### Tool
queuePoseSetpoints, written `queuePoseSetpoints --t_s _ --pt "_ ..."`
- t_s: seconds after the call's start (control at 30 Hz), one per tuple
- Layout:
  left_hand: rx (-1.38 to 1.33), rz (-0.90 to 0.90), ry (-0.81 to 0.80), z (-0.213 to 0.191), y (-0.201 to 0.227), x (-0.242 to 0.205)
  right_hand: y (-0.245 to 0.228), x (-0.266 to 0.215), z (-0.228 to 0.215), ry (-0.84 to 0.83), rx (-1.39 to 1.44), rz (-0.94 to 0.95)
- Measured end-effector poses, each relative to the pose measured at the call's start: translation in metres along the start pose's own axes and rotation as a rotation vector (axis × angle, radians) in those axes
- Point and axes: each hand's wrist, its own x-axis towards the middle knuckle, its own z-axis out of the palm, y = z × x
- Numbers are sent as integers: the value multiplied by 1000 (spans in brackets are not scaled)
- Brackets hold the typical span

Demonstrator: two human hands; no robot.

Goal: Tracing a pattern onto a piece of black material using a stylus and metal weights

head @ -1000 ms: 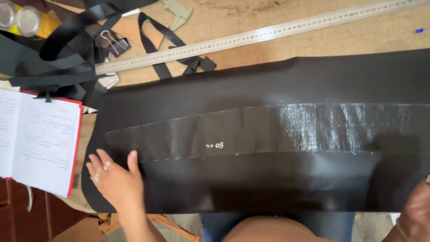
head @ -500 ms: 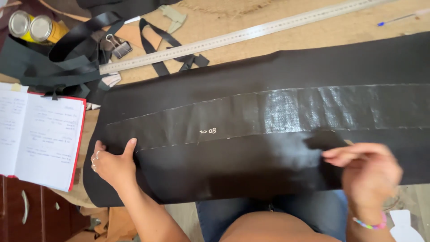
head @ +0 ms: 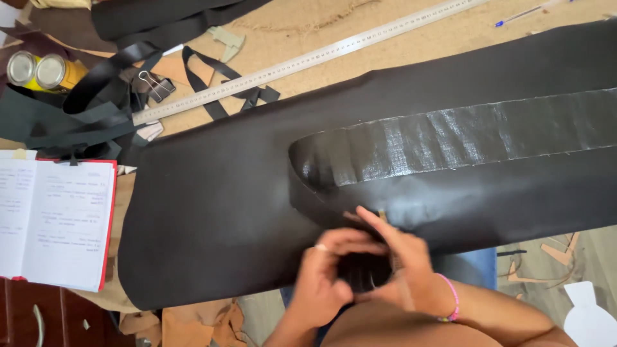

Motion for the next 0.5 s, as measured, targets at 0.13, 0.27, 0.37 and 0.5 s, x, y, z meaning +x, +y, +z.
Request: queuePoseSetpoints --t_s 0.13,0.27,0.37,0.5 --pt "-418 -142 -51 20 -66 -11 -36 1 -15 377 47 -136" --pt "-494 -518 -637 35 -50 19 -39 -37 -63 108 454 -160" --pt "-1321 -123 -397 64 -104 -3 -42 -63 -106 -36 309 -34" --pt "-1545 159 -36 -9 -40 6 3 -95 -106 447 372 -74"
